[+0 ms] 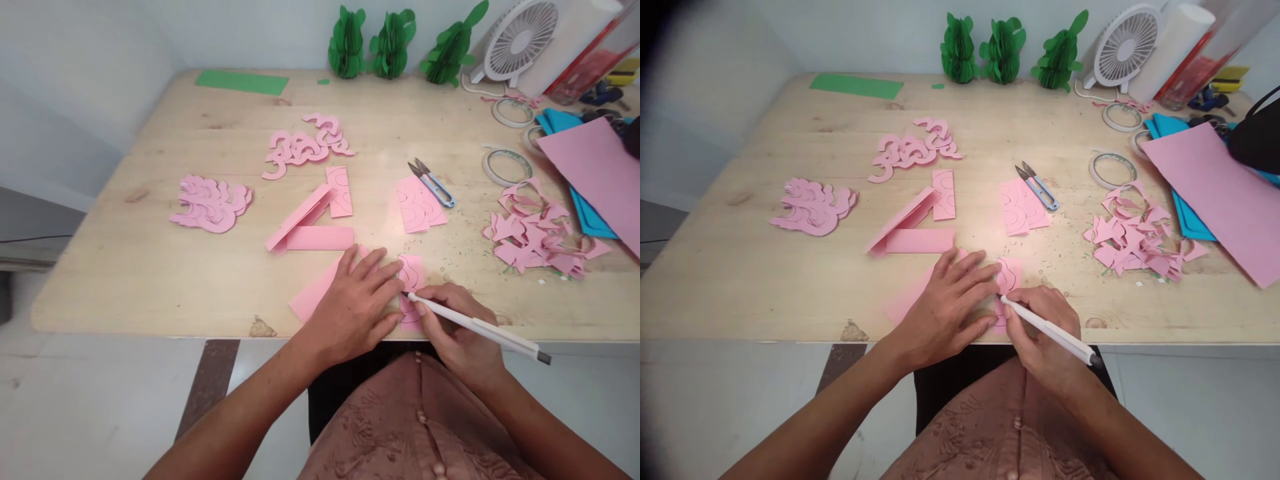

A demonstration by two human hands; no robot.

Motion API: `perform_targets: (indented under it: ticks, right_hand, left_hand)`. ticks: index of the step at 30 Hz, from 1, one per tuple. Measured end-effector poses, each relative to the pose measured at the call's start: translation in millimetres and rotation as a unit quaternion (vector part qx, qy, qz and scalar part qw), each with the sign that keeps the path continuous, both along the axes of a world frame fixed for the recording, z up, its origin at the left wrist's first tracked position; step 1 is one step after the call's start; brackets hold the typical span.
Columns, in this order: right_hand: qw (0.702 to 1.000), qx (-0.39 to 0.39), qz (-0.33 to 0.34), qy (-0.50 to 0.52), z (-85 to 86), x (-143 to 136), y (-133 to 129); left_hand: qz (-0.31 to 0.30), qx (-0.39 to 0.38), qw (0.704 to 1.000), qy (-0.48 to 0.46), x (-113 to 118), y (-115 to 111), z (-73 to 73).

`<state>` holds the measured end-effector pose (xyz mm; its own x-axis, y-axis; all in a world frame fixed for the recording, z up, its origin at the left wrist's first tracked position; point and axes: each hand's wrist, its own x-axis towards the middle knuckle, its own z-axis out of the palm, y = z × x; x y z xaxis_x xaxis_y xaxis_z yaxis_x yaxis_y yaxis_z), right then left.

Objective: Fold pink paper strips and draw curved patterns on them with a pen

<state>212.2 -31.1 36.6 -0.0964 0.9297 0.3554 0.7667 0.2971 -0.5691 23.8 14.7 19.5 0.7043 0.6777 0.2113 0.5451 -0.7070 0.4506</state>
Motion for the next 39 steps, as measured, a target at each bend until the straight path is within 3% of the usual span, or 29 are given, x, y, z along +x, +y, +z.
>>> perform_targets:
  ticks: [32, 39]
  right_hand:
    - [0.999, 0.040, 0.006, -0.018, -4.8, 0.2, -1.6]
    - [1.000, 0.007, -0.013, 0.017, -1.7, 3.2, -2.9]
  left_hand:
    - [-0.002, -0.001, 1.000, -0.002, 0.9, 0.2, -0.4]
    - [-0.003, -0.005, 1.000, -0.008, 0.4, 1.0, 0.1]
